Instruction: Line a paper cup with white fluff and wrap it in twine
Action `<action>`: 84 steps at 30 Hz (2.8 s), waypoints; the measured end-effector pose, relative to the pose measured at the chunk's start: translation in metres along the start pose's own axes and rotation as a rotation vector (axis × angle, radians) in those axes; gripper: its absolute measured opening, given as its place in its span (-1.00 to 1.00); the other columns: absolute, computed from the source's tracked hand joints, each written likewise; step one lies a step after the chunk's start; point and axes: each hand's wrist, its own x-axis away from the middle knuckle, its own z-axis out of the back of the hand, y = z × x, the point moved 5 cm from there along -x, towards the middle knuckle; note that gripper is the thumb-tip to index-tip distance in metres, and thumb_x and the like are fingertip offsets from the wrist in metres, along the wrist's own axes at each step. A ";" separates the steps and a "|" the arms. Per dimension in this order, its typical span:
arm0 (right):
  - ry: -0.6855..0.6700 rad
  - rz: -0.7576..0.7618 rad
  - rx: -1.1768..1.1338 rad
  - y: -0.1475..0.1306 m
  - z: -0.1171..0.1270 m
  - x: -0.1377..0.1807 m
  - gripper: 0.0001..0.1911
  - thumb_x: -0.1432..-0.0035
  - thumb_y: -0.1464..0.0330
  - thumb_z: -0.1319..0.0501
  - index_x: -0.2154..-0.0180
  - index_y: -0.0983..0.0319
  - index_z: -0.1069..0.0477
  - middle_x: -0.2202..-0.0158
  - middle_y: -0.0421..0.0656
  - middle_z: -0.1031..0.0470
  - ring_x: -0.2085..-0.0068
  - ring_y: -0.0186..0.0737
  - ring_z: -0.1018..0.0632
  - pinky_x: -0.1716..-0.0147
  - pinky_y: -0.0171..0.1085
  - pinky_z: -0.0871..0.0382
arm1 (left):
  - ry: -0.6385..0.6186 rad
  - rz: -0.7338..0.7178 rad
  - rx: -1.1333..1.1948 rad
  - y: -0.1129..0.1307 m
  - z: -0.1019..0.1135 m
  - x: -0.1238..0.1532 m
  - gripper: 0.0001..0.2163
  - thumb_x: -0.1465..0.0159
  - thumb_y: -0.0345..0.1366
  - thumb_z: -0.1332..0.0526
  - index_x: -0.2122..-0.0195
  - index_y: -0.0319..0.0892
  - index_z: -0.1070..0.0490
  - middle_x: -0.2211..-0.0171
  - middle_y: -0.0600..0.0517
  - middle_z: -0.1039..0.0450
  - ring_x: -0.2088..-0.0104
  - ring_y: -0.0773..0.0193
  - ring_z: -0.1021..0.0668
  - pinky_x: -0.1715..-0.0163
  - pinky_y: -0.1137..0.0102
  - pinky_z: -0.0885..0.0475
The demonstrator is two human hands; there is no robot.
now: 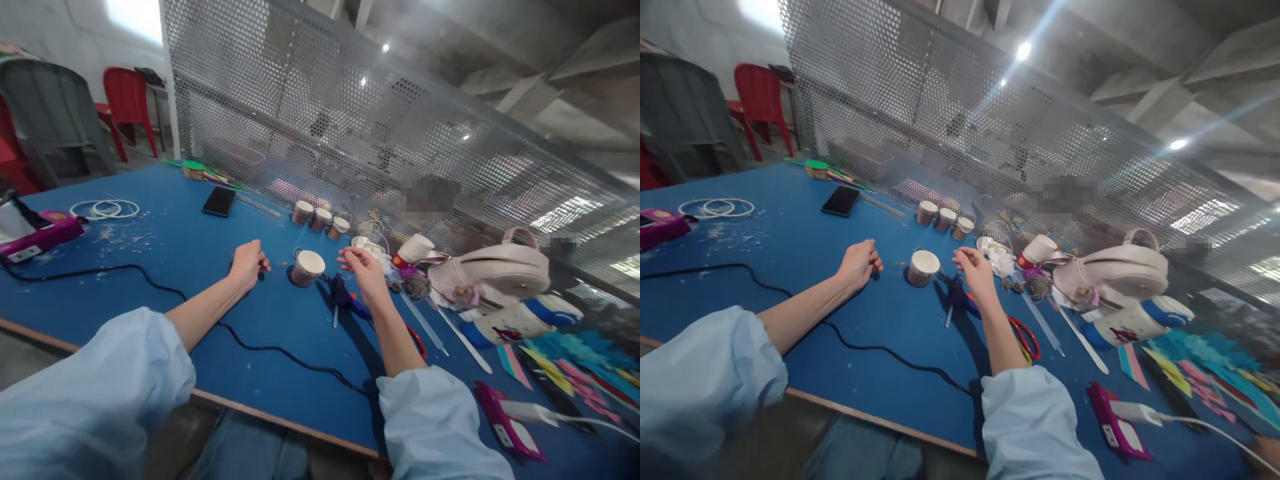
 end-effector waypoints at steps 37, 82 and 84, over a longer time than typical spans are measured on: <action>-0.498 0.017 -0.174 -0.030 -0.043 0.114 -0.73 -0.24 0.28 -0.14 0.07 0.06 -0.52 0.03 -0.23 -0.56 0.01 -0.23 -0.55 -0.04 -0.21 -0.37 | -0.761 0.724 0.172 -0.031 -0.049 0.154 -0.69 -0.22 -0.21 -0.21 0.59 -0.30 -0.40 0.73 0.03 -0.33 0.78 0.41 -0.36 0.81 0.55 -0.24; -0.616 -0.415 -0.402 -0.074 -0.139 0.049 -0.79 -0.15 0.42 -0.25 0.53 0.31 -0.43 0.49 -0.14 -0.54 0.58 -0.38 -0.50 0.53 -0.32 -0.50 | -0.294 0.125 -0.194 0.070 0.033 0.037 -0.83 -0.13 -0.39 -0.01 0.60 -0.13 -0.08 0.80 0.22 -0.04 0.85 0.49 -0.09 0.83 0.58 0.02; -0.652 -0.411 -0.389 -0.075 -0.176 0.032 -0.76 -0.21 0.47 -0.18 0.51 0.32 -0.41 0.51 -0.16 -0.52 0.58 -0.39 -0.49 0.52 -0.31 -0.50 | -0.273 0.125 -0.174 0.077 0.044 0.023 -0.84 -0.13 -0.39 -0.02 0.58 -0.13 -0.10 0.79 0.23 -0.04 0.85 0.49 -0.10 0.83 0.58 0.00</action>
